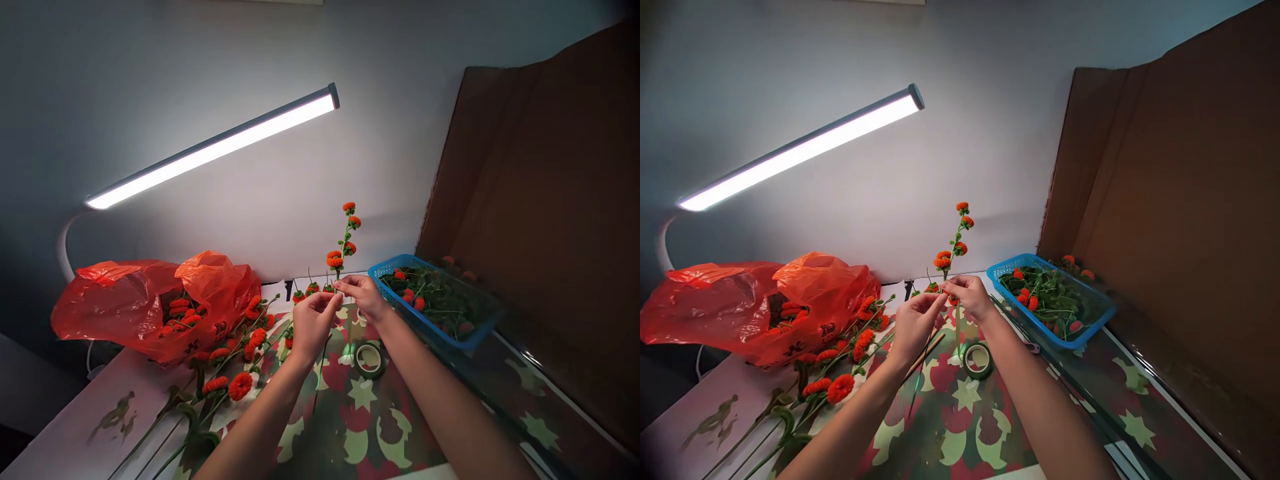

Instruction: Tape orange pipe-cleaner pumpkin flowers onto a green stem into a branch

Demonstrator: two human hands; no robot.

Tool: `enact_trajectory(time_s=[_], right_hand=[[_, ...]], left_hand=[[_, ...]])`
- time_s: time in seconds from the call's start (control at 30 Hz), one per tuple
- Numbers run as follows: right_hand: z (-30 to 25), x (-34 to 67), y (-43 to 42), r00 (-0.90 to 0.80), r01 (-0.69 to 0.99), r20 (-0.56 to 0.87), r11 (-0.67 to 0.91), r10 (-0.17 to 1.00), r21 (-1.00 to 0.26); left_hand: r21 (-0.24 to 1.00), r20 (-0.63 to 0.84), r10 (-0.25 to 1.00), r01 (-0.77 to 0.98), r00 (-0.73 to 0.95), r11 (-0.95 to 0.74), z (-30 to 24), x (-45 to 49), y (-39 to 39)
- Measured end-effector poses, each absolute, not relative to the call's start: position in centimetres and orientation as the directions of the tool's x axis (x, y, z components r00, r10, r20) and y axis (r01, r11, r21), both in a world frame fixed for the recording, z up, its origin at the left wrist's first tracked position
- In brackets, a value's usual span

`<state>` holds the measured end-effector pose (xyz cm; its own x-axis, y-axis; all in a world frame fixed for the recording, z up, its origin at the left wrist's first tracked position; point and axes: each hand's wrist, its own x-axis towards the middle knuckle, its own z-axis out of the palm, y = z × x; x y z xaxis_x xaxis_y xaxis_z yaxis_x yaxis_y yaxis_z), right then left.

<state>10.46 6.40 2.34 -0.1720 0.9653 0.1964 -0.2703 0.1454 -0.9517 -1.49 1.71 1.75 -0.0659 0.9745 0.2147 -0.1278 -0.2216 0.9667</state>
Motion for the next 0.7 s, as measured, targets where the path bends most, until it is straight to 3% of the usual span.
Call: enact_trajectory(time_s=[0.07,0.13,0.2,0.3,0.47,0.6,0.7], right_hand=[[2.5,10.0,6.2,-0.103,-0.266,0.200,0.167,0.974,-0.949],[2.6,9.7,6.1,-0.096,-0.264,0.208,0.177,0.973,-0.948],[2.7,9.7,5.9,-0.141,-0.294,0.222,0.173,0.965,-0.940],[2.6,10.0,5.8,-0.283,-0.378,0.257,0.139,0.924,-0.915],[2.4,10.5,5.5,-0.470,-0.400,0.215,0.010,0.856,-0.916],[2.2,11.0,5.7,-0.496,-0.414,0.191,-0.038,0.847,-0.909],[1.9,11.2,6.3,-0.447,-0.435,0.158,-0.060,0.880,-0.898]], left_hand=[[0.956,0.279,0.953,-0.057,-0.118,-0.287,1.8,-1.6,1.7],[0.955,0.250,0.963,-0.137,-0.104,-0.263,2.0,-1.7,1.8],[0.939,0.137,0.990,-0.316,-0.024,-0.138,2.5,-1.7,1.8],[0.808,-0.008,0.979,-0.576,0.203,0.126,3.0,-1.8,1.6],[0.623,-0.024,0.896,-0.694,0.444,0.361,2.5,-2.0,1.1],[0.656,-0.042,0.870,-0.644,0.490,0.395,1.8,-2.0,1.4],[0.793,-0.058,0.926,-0.547,0.372,0.270,1.4,-1.5,1.8]])
